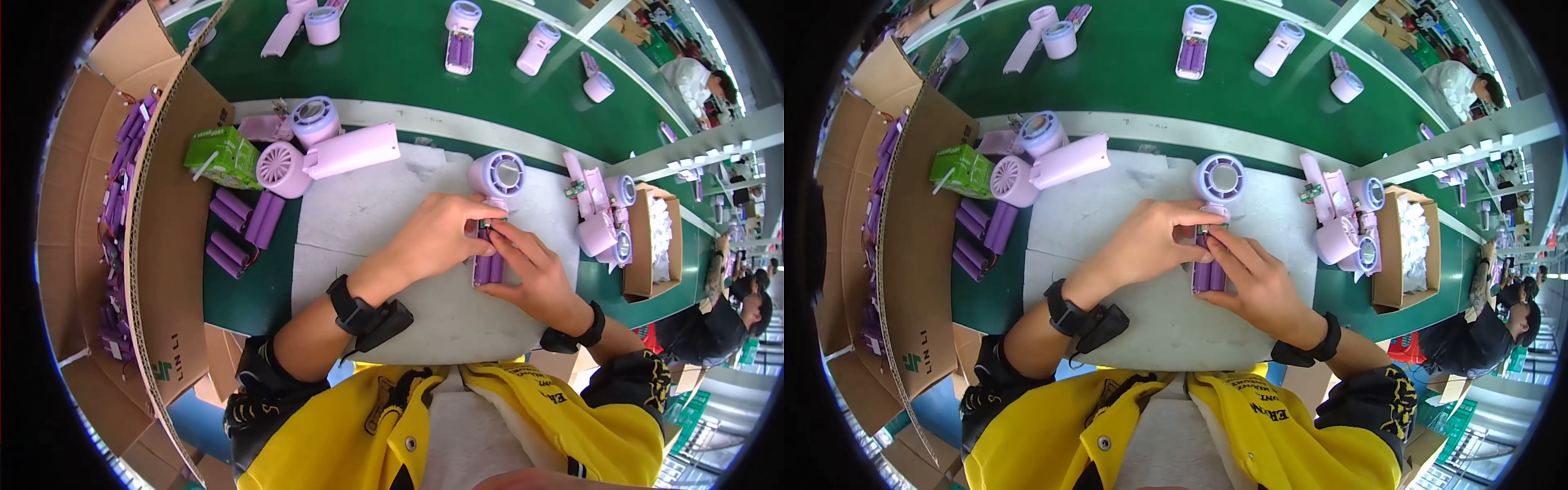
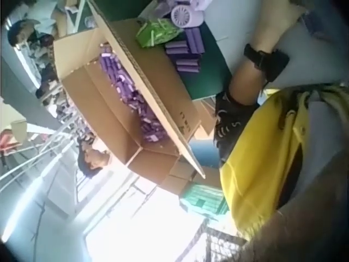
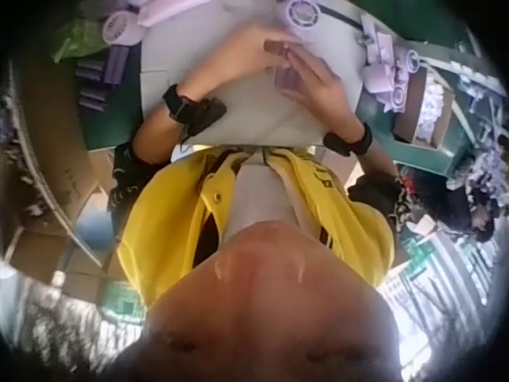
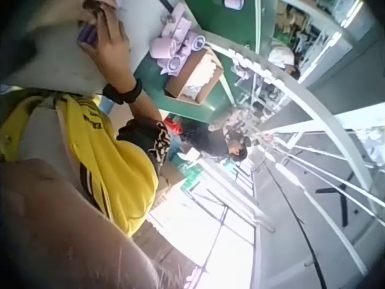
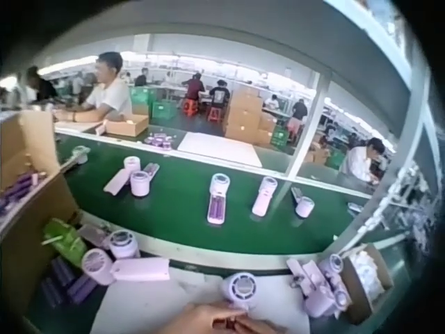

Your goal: The person assembles a handheld fan by connecting a battery pack to a circuit board and fitting them into the housing. After testing the fan, the person reaches into a box for a new battery pack and repeats the process with another fan.

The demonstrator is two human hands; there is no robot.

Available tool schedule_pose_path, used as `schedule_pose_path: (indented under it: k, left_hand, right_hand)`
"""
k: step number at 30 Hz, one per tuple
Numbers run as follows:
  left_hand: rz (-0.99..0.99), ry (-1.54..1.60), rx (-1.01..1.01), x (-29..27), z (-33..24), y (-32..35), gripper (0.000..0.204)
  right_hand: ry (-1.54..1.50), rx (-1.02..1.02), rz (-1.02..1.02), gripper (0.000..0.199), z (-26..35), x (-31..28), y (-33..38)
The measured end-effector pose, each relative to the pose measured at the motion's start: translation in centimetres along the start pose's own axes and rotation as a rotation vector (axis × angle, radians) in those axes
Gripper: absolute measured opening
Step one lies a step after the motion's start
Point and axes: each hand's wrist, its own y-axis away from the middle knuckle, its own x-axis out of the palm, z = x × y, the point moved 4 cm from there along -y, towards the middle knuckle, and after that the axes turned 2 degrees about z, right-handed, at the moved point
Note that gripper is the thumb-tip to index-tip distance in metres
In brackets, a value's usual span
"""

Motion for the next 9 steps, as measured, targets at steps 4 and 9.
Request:
schedule_pose_path:
  k: [4,9]
  left_hand:
    - [-0.119,0.041,0.014,-0.5,0.0,-0.4,0.065]
    - [-0.141,-0.058,0.023,-1.0,1.0,0.2,0.07]
  right_hand:
    - [0.019,0.078,-0.117,0.071,-2.7,-0.2,-2.3]
    - [0.361,0.39,-0.349,0.075,-9.5,-4.2,-11.1]
